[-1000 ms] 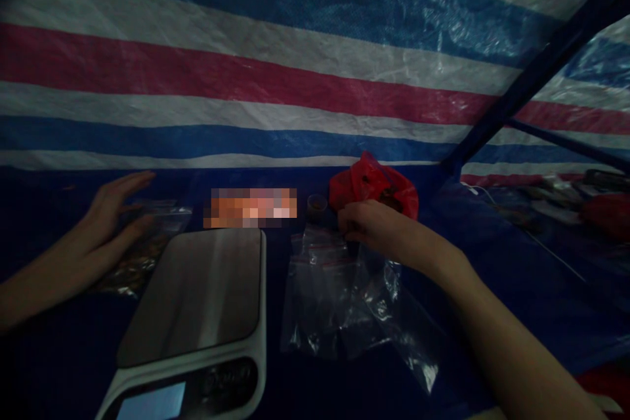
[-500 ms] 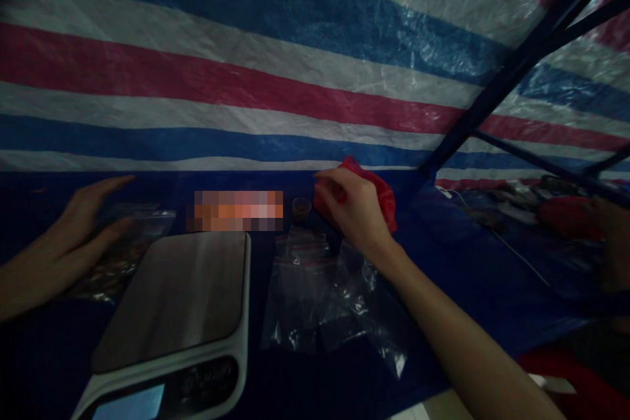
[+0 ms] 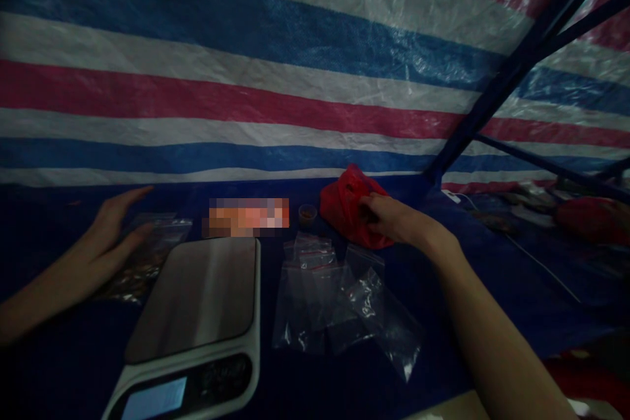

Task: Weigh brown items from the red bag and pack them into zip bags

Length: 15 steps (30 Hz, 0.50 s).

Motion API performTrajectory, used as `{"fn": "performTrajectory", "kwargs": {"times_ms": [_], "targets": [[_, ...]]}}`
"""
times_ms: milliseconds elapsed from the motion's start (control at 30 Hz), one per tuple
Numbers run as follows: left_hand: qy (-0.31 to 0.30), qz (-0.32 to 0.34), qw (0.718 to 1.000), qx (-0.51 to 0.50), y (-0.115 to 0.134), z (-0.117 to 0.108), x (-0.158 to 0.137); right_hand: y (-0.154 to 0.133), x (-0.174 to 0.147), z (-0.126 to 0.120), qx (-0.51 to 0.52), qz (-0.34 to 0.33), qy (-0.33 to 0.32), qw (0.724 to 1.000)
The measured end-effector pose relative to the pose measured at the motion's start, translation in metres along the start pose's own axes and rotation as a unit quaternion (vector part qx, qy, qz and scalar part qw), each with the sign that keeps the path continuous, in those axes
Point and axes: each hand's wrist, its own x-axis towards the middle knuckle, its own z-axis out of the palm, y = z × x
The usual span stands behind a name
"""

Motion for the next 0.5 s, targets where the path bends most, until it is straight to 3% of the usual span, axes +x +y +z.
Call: {"fn": "performTrajectory", "kwargs": {"times_ms": [300, 400, 500], "targets": [[-0.002, -0.005, 1.000, -0.001, 0.004, -0.003, -0.002, 0.026, 0.006, -0.009, 0.016, -0.028, 0.057, 0.998], [0.001, 0.003, 1.000, -0.003, 0.003, -0.001, -0.001, 0.012, 0.001, -0.019, 0.009, -0.036, 0.125, 0.991], [0.000, 0.006, 1.000, -0.002, 0.000, 0.001, -0.001, -0.022, -0.001, -0.018, 0.044, -0.052, 0.240, 0.968]]}}
